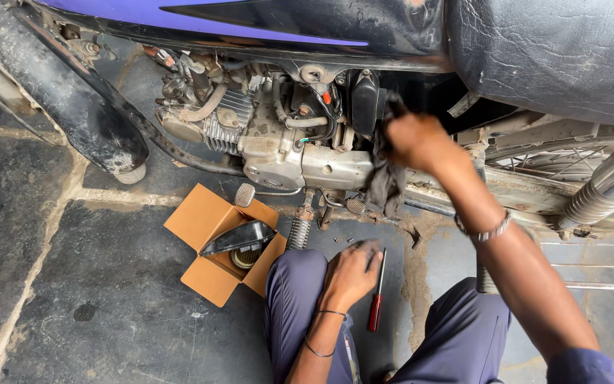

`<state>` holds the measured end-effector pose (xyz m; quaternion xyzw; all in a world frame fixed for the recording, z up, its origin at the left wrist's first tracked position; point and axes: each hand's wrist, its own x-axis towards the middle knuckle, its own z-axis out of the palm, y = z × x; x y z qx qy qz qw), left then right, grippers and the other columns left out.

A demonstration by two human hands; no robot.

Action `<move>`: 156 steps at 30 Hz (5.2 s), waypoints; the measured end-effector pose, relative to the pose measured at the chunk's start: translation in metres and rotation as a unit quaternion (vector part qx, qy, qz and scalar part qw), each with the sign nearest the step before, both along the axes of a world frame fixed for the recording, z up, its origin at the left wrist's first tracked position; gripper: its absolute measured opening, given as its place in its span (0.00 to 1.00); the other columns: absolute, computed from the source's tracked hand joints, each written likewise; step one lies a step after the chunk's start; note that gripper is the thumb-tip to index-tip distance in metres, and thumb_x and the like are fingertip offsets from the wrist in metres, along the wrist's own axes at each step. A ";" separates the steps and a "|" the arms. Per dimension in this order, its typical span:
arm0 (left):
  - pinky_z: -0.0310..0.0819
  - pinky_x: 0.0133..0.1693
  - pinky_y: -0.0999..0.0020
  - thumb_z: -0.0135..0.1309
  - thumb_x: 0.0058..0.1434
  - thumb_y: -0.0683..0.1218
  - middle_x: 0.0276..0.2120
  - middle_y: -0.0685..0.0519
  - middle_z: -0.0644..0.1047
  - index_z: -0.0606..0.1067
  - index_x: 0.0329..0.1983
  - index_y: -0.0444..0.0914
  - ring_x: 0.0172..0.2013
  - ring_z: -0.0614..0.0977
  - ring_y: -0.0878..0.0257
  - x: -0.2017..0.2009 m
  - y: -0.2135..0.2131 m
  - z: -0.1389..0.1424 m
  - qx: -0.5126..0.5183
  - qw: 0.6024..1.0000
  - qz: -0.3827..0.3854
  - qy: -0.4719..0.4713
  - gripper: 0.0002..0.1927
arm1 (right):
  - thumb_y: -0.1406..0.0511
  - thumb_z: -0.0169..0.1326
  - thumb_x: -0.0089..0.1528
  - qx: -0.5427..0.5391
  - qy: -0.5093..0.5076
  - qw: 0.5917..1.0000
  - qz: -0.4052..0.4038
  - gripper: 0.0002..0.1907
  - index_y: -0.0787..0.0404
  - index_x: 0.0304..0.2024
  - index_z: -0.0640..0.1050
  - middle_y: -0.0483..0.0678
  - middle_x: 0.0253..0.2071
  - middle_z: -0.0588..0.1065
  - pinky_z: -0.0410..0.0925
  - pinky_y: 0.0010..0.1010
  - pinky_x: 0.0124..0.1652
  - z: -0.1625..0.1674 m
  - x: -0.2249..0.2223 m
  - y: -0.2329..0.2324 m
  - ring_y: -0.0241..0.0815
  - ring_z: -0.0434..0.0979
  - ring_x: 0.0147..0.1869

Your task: The person removes the motorcycle's air filter cover using a screwdriver, takes out the old air filter, and installs a new yellow air filter. They then reattach the cover and tighten the screws.

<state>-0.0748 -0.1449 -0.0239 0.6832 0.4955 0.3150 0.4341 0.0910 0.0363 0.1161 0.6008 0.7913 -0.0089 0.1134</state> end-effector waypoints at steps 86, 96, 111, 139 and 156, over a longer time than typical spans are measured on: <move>0.61 0.69 0.57 0.36 0.75 0.66 0.70 0.50 0.63 0.55 0.76 0.41 0.70 0.67 0.60 -0.003 0.023 0.005 0.065 0.925 0.227 -0.299 0.35 | 0.35 0.40 0.70 -0.183 0.852 0.447 0.202 0.42 0.54 0.73 0.59 0.63 0.84 0.43 0.41 0.49 0.81 -0.037 -0.101 -0.162 0.58 0.39 0.87; 0.62 0.66 0.55 0.41 0.74 0.61 0.66 0.51 0.64 0.53 0.76 0.48 0.65 0.67 0.58 -0.007 -0.021 -0.022 -0.182 0.729 0.081 -0.655 0.32 | 0.30 0.33 0.64 0.002 0.487 0.798 0.354 0.49 0.52 0.76 0.60 0.60 0.82 0.45 0.29 0.67 0.77 -0.027 -0.107 -0.166 0.67 0.32 0.86; 0.64 0.61 0.52 0.48 0.72 0.55 0.61 0.52 0.64 0.48 0.77 0.59 0.58 0.67 0.54 -0.032 -0.025 -0.033 -0.194 0.732 0.022 -0.653 0.34 | 0.31 0.35 0.66 -0.113 0.528 0.725 0.428 0.50 0.52 0.79 0.57 0.57 0.82 0.45 0.38 0.59 0.81 -0.021 -0.089 -0.186 0.57 0.37 0.88; 0.60 0.68 0.54 0.35 0.65 0.71 0.62 0.52 0.68 0.48 0.78 0.56 0.63 0.70 0.58 -0.018 -0.073 -0.005 -0.241 0.662 0.000 -0.710 0.40 | 0.31 0.44 0.58 -0.058 0.300 0.817 0.489 0.50 0.42 0.77 0.58 0.42 0.81 0.52 0.33 0.72 0.73 -0.045 -0.095 -0.212 0.47 0.46 0.86; 0.69 0.62 0.57 0.33 0.65 0.78 0.62 0.49 0.71 0.65 0.74 0.41 0.61 0.73 0.55 -0.035 -0.028 0.007 -0.434 0.618 -0.055 -0.653 0.48 | 0.67 0.67 0.50 0.007 0.314 0.942 0.117 0.43 0.58 0.67 0.65 0.58 0.61 0.70 0.74 0.45 0.50 -0.047 -0.002 -0.188 0.59 0.73 0.62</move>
